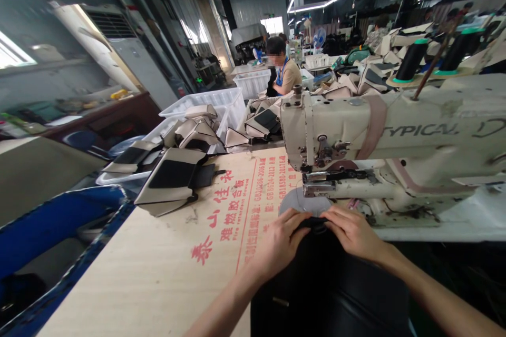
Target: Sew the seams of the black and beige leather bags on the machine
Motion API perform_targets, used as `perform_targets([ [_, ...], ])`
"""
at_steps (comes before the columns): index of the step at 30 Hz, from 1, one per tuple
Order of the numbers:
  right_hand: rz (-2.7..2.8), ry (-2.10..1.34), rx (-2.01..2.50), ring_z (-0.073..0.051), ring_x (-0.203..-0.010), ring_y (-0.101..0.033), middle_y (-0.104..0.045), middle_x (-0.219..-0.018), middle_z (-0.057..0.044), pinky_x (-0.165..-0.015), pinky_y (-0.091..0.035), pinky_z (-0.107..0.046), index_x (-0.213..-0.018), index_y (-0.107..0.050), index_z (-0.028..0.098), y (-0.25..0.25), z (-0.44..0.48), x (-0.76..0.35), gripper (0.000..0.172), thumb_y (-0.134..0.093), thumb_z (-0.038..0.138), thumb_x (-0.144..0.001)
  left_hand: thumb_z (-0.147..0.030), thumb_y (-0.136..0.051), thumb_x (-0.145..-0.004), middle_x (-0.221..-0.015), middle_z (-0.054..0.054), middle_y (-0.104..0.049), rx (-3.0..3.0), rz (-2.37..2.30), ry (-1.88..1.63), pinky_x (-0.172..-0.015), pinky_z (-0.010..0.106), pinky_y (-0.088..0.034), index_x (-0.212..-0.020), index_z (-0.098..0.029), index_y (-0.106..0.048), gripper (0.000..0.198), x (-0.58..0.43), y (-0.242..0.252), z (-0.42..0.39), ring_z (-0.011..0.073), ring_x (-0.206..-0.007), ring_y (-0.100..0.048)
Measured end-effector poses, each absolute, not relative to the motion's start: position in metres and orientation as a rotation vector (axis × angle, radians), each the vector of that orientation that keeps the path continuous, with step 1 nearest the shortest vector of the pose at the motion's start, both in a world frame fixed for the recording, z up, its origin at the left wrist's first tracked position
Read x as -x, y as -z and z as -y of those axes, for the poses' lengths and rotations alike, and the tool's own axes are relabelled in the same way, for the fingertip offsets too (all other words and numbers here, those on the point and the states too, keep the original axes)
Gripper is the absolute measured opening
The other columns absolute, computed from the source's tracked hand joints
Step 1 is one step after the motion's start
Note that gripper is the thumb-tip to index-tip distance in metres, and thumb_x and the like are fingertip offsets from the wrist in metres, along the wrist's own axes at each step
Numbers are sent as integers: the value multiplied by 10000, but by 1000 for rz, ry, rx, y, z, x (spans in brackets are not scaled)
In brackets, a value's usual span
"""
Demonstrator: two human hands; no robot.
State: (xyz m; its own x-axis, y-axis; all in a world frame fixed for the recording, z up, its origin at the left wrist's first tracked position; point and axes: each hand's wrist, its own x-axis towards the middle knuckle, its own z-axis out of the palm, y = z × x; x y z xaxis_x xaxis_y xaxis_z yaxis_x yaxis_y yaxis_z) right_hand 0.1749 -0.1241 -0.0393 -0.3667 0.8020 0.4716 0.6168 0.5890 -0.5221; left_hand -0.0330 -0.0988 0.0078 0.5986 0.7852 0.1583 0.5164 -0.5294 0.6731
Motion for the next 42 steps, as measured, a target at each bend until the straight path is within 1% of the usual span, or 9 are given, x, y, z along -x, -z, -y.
perform_targets([
  [7, 2098, -325, 1109, -169, -858, -561, -589, -939, -75, -749, -473, -303, -1085, -530, 190, 43, 120, -173, 241, -373, 219, -904, -238, -602, -774, -892, 17, -642, -2139, -1094, -585, -797, 269, -459, -895, -197, -654, 138, 33, -8, 94, 156, -854, -578],
  [13, 2153, -367, 1099, -162, -844, -558, -587, -915, -67, -757, -471, -298, -1032, -544, 190, 44, 118, -172, 215, -372, 218, -905, -233, -543, -816, -945, 29, -651, -2164, -884, -483, -832, 259, -447, -969, -203, -661, 196, 39, -9, 83, 161, -904, -575],
  [17, 2146, -336, 1098, -164, -850, -563, -592, -926, -69, -750, -474, -297, -1054, -537, 192, 43, 118, -172, 228, -369, 211, -901, -224, -467, -850, -963, 25, -641, -2156, -999, -516, -825, 250, -449, -998, -210, -631, 221, 37, -10, 93, 149, -891, -583],
  [21, 2120, -275, 1113, -164, -829, -568, -596, -901, -65, -728, -478, -291, -1076, -536, 196, 45, 119, -172, 254, -358, 194, -895, -225, -549, -796, -983, 18, -631, -2132, -1179, -626, -813, 249, -455, -1012, -218, -603, 222, 32, -4, 103, 155, -895, -584],
  [25, 2105, -266, 1110, -166, -830, -569, -596, -905, -67, -726, -476, -293, -1082, -536, 197, 46, 118, -172, 259, -355, 194, -897, -226, -513, -825, -902, 23, -641, -2269, -1187, -583, -763, 256, -457, -907, -203, -623, 139, 32, 3, 100, 159, -833, -591],
  [30, 2168, -391, 1085, -162, -836, -561, -594, -907, -67, -748, -471, -295, -1033, -555, 194, 42, 120, -174, 235, -360, 215, -905, -236, -501, -840, -729, 23, -620, -2550, -843, -402, -749, 275, -444, -708, -169, -619, 190, 39, -2, 85, 156, -747, -586],
  [34, 2141, -414, 1108, -164, -845, -560, -594, -919, -70, -746, -471, -296, -1044, -556, 186, 40, 120, -174, 237, -368, 214, -902, -271, -567, -803, -838, 12, -641, -2367, -938, -504, -733, 247, -467, -892, -192, -622, 131, 41, -5, 80, 142, -793, -597],
  [37, 2129, -377, 1125, -175, -860, -563, -598, -941, -83, -752, -476, -307, -1021, -573, 179, 41, 117, -173, 235, -378, 228, -900, -263, -533, -828, -926, 10, -632, -2323, -1008, -568, -737, 241, -481, -1131, -238, -547, 304, 41, -2, 83, 133, -822, -598],
  [42, 2123, -366, 1130, -168, -846, -564, -601, -918, -75, -752, -472, -298, -1009, -577, 178, 41, 113, -173, 230, -381, 230, -899, -244, -416, -892, -935, 33, -610, -2461, -940, -585, -782, 260, -476, -1148, -229, -547, 288, 37, 6, 86, 140, -860, -579],
])
